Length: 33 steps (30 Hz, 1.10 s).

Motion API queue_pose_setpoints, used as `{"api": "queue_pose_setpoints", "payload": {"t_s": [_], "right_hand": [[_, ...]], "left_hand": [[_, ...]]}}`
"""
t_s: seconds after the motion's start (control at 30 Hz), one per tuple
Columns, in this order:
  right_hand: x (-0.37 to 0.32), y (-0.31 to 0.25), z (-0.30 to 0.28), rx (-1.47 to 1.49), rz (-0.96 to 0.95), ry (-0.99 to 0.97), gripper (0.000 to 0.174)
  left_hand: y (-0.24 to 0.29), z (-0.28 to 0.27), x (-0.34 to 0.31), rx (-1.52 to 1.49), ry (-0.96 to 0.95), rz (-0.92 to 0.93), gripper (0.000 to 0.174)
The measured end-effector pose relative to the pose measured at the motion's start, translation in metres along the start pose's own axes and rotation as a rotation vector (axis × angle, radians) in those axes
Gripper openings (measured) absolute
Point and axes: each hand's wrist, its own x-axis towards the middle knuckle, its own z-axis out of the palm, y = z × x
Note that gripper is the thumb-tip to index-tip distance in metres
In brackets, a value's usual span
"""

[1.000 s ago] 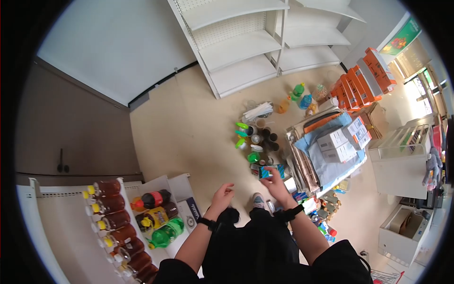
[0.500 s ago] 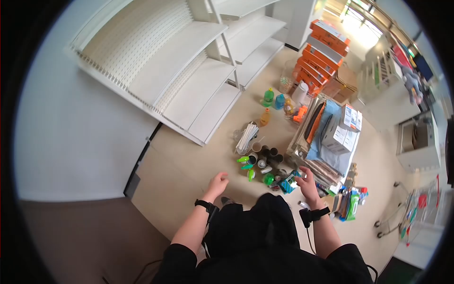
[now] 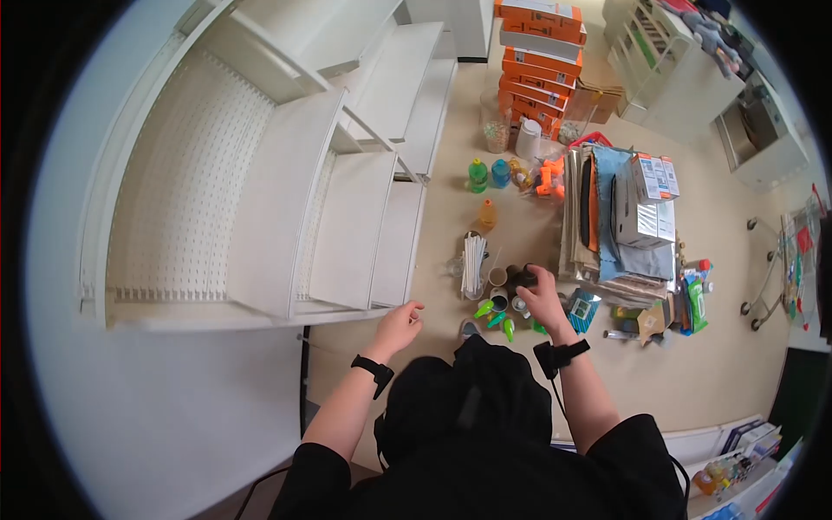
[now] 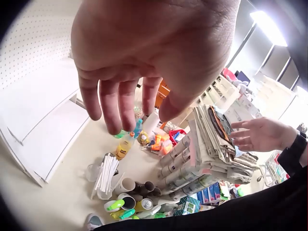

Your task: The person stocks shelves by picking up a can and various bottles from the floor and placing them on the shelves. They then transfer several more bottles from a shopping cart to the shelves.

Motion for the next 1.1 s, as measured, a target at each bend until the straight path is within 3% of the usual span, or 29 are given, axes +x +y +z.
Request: {"api": "queue_pose_setpoints", "payload": {"t_s": [0.2,0.5,0.63,0.73,0.87,0.93,1.1], "right_hand": [[0.032,-0.049,0.014,-0.052,-0.039,0.067,0.052],[0.017,0.016,0.018,-0.092,0.140,0.360,0.054],[0.025,0.006,0.037,-0.148,0.298,0.428,0.056],[0.069,-0.019,0.054,-0.161,0.394,0.352,0.056],[0.170,0.000,0.095,-0.171,0.360,0.248,0.046],[0.226,0.047,0.125,-0.350,0.255,0.224,0.044],[0.366,0.165,0.188,-0.493,0.365,0.071,0.044]], "left_hand": [[0.025,-0.039,0.061,-0.051,0.043,0.122,0.028],[0.034,-0.053,0.190,0.231,-0.029,0.352,0.026],[0.028,-0.040,0.269,0.325,-0.056,0.410,0.027],[0.019,-0.025,0.337,0.311,-0.132,0.381,0.031],[0.014,-0.008,0.409,0.333,-0.179,0.152,0.034],[0.003,0.006,0.443,0.256,-0.119,0.162,0.035],[-0.037,0.049,0.549,0.343,-0.094,0.355,0.047]]}}
